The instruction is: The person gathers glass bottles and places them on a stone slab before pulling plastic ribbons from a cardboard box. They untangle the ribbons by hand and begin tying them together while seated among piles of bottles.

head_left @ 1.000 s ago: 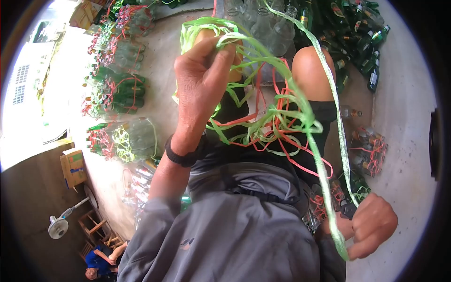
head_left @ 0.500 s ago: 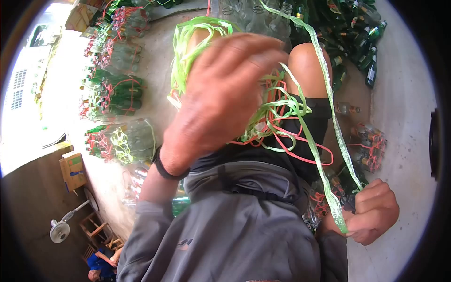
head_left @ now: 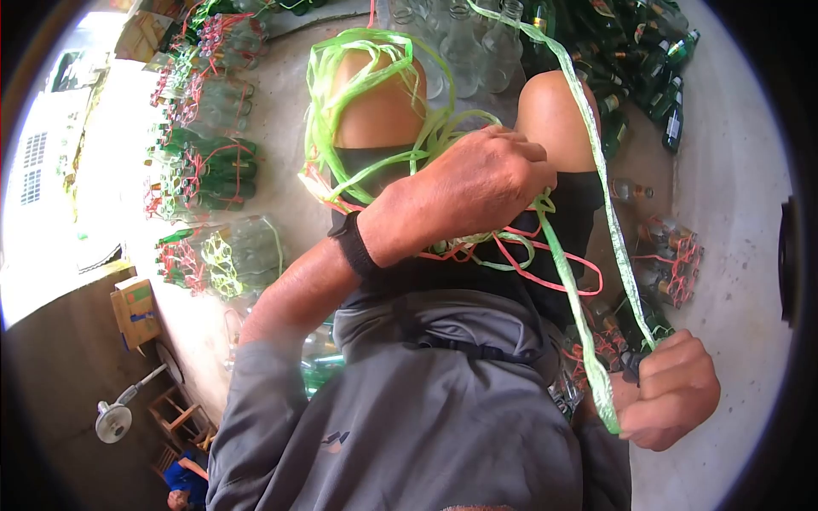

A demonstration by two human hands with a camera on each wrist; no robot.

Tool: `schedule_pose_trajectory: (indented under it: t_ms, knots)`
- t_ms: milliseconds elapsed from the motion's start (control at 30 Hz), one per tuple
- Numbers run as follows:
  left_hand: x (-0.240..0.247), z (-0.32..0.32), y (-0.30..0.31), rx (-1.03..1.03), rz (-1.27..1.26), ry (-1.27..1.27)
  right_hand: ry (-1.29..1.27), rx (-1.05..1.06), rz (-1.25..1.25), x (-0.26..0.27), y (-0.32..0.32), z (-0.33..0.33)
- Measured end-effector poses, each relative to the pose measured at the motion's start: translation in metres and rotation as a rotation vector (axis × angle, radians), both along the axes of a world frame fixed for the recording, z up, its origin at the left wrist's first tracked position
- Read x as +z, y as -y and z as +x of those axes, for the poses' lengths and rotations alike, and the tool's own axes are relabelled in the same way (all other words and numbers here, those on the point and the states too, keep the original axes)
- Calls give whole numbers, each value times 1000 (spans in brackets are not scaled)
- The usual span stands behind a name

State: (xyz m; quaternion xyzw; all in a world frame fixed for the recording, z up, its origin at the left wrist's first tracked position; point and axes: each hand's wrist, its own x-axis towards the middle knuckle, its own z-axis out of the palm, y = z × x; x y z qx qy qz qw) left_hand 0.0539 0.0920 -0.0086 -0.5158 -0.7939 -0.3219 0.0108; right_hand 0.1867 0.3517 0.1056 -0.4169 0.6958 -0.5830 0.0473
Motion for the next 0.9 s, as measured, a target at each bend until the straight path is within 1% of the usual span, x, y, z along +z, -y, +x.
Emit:
schedule_pose_trajectory:
  t_ms: [67,133,167,200,267,300,367,500,567,600,667,700,767,800,867,900]
  knots:
    - [0,-1,-3,40,-26,232,18,36,-20,3,0,0]
    - [-8,-4,-7,31,8,232,10,127,14,7,0,-1]
    - [-12,-5,-8,23,43,232,-14,79,-70,-4,-1,7]
    - [-13,-4,-9,21,41,234,-13,76,-71,-3,-3,7]
    - [-15,-3,-10,-31,64,395,-20,108,-18,3,-7,5]
    - [-14,-2,-10,-32,64,396,-18,107,-18,4,-7,7]
    - [-14,-2,-10,-30,-18,436,-23,42,-12,3,-8,11]
    - [-13,0,-8,-32,-70,446,-9,90,-1,3,-11,13]
    - [-17,0,-8,-34,-31,422,-91,-26,-130,-7,-8,17]
    - [-14,-1,-7,-33,-31,422,-91,-25,-131,-9,-8,20]
    - [-8,-3,-4,11,-61,487,-90,-149,-181,-12,-13,27]
    - [-8,-4,-3,13,-60,487,-91,-146,-182,-9,-18,24]
    - [-9,-4,0,53,-2,535,-10,-21,-89,0,-28,20]
    - [-7,-5,1,54,-3,534,-11,-19,-90,-2,-26,20]
    - [-3,-7,4,71,-26,675,-217,-363,-31,-12,-19,23]
    - [-3,-6,5,73,-27,673,-100,-270,-108,-19,-32,21]
